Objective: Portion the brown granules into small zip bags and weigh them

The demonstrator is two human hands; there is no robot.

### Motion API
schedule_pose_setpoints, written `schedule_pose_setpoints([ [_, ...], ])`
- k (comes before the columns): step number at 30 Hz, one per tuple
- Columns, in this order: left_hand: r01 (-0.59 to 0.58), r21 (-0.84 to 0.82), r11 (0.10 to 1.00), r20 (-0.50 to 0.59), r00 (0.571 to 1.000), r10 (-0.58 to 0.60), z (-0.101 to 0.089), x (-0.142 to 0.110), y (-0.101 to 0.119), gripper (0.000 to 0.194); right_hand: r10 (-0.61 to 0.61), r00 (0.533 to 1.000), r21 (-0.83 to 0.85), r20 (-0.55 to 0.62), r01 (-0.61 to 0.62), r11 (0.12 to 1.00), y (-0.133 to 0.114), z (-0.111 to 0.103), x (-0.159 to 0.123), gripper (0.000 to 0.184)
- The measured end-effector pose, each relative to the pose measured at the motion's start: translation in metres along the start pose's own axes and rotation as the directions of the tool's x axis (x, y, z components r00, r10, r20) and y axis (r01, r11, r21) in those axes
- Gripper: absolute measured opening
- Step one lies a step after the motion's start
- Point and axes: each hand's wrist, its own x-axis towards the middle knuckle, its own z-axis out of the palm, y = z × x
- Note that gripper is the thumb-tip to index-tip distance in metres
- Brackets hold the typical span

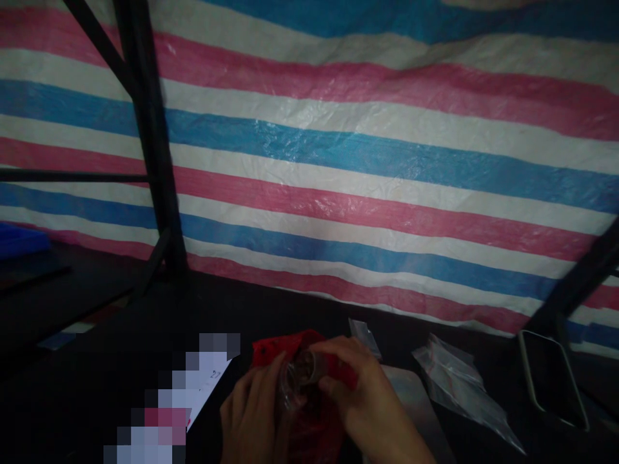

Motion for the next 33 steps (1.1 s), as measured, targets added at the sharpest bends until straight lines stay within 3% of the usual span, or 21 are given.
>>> schedule_pose_setpoints([
  [6, -0.031, 0.023, 0.999, 0.009, 0.999, 0.031, 0.003, -0.002, -0.002, 0.045, -0.133, 0.988, 0.011, 0.075, 0.133, 0.991, -0.015, 0.013, -0.006, 0.062],
  [12, 0.039, -0.107, 0.993, 0.163, 0.986, -0.022, -0.001, 0.008, -0.026, 0.041, -0.175, 0.967, -0.028, 0.187, 0.184, 0.983, -0.029, 0.014, -0.003, 0.065],
  [17, 0.051, -0.198, 0.979, 0.033, 0.998, -0.045, 0.001, 0.005, -0.031, 0.043, -0.236, 0.96, -0.052, 0.15, 0.246, 0.968, -0.029, 0.017, 0.0, 0.07],
  [21, 0.076, -0.276, 0.958, 0.042, 0.997, -0.067, -0.007, 0.002, -0.024, 0.046, -0.29, 0.955, 0.046, 0.057, 0.287, 0.957, -0.021, 0.018, 0.002, 0.063],
  [26, 0.134, -0.347, 0.928, 0.002, 0.99, -0.143, -0.018, 0.002, -0.025, 0.057, -0.177, 0.98, -0.049, -0.086, 0.174, 0.984, -0.007, 0.018, 0.008, 0.058],
  [30, 0.146, -0.343, 0.928, -0.011, 0.987, -0.16, -0.022, -0.003, -0.031, 0.06, -0.067, 0.998, -0.229, -0.018, 0.061, 0.972, 0.005, 0.024, 0.011, 0.06],
  [33, 0.163, -0.306, 0.938, -0.021, 0.984, -0.178, -0.022, -0.008, -0.032, 0.063, 0.042, 0.999, -0.434, 0.004, -0.036, 0.9, 0.011, 0.028, 0.013, 0.057],
])
